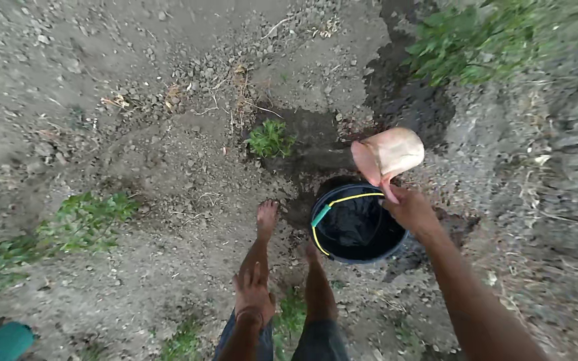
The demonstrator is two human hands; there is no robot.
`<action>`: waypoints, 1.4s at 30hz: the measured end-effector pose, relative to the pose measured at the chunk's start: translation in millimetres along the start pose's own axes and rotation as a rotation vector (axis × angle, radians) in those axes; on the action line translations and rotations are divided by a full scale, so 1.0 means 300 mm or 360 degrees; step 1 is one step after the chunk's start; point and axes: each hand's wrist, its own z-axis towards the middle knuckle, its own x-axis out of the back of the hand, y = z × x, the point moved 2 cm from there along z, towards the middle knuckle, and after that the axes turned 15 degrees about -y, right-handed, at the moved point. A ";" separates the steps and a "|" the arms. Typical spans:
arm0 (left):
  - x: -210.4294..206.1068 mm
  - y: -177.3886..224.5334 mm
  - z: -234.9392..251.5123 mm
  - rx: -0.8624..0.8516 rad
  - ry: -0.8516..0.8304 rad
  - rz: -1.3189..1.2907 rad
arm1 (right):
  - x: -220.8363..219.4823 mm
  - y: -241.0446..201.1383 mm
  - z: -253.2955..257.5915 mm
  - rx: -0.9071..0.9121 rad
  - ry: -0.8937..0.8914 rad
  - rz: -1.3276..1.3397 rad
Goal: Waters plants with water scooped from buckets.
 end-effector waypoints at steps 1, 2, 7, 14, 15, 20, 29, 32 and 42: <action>-0.013 0.016 0.003 0.0009 -0.0002 0.0000 | -0.013 0.014 -0.043 0.0014 0.0043 -0.0014; -0.029 0.032 0.005 0.0012 0.0001 0.0001 | -0.028 0.038 -0.090 0.0046 0.0092 0.0015; -0.039 0.103 0.077 -0.0146 0.0350 -0.0647 | -0.180 0.343 -0.307 0.0667 0.0141 0.1231; 0.384 0.395 0.207 -0.0873 0.0728 -0.1701 | -0.397 0.619 -0.261 0.0241 -0.0306 0.0281; 0.424 0.455 0.175 -0.0920 0.0499 -0.1823 | -0.413 0.606 -0.201 0.0109 -0.0349 -0.0005; 0.313 0.542 0.136 -0.1145 0.0165 -0.2083 | -0.508 0.560 0.097 -0.0302 -0.0373 -0.0812; 0.206 0.661 -0.075 -0.1670 0.0099 -0.1579 | -0.527 0.478 0.160 0.0197 -0.0646 0.0534; 0.167 0.587 -0.103 -0.1591 0.0218 -0.1528 | -0.509 0.507 0.134 0.0211 -0.1037 0.0806; -0.308 -0.014 -0.211 -0.1445 0.0528 -0.3268 | -0.742 0.129 -0.190 0.0369 -0.1791 0.0653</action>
